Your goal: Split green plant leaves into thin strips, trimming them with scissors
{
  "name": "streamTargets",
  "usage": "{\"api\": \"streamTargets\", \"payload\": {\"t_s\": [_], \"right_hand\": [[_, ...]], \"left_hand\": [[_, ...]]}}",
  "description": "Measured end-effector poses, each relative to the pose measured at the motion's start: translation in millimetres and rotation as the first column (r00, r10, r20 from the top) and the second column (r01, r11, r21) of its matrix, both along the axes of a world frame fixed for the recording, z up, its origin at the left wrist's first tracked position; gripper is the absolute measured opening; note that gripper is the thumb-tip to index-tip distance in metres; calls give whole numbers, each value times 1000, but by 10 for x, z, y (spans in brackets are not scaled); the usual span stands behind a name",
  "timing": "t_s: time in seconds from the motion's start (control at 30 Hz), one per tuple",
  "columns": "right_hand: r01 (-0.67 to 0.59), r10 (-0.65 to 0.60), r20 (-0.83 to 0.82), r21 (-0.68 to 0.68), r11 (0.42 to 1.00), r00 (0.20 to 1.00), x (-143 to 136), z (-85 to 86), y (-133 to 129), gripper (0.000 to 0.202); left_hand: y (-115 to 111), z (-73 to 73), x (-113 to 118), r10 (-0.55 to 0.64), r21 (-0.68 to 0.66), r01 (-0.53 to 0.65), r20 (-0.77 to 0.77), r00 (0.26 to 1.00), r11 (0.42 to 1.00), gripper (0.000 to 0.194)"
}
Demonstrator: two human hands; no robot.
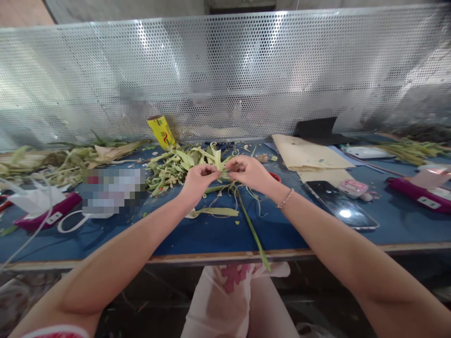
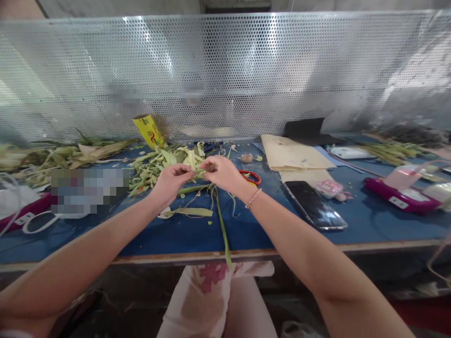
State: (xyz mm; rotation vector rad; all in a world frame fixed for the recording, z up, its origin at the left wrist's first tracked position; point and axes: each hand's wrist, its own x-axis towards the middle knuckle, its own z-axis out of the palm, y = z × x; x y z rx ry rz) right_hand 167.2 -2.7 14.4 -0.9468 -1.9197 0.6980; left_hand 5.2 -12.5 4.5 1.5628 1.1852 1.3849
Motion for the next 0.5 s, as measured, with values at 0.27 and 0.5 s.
{"api": "streamTargets", "payload": {"t_s": [0.27, 0.5], "right_hand": [[108, -109, -5, -97, 989, 994, 56, -27, 72, 16], [92, -104, -34, -252, 963, 994, 14, -6, 46, 45]], "left_hand": [[37, -14, -38, 18, 21, -19, 51, 999, 1000, 17], [12, 9, -8, 13, -25, -10, 109, 994, 1000, 18]]}}
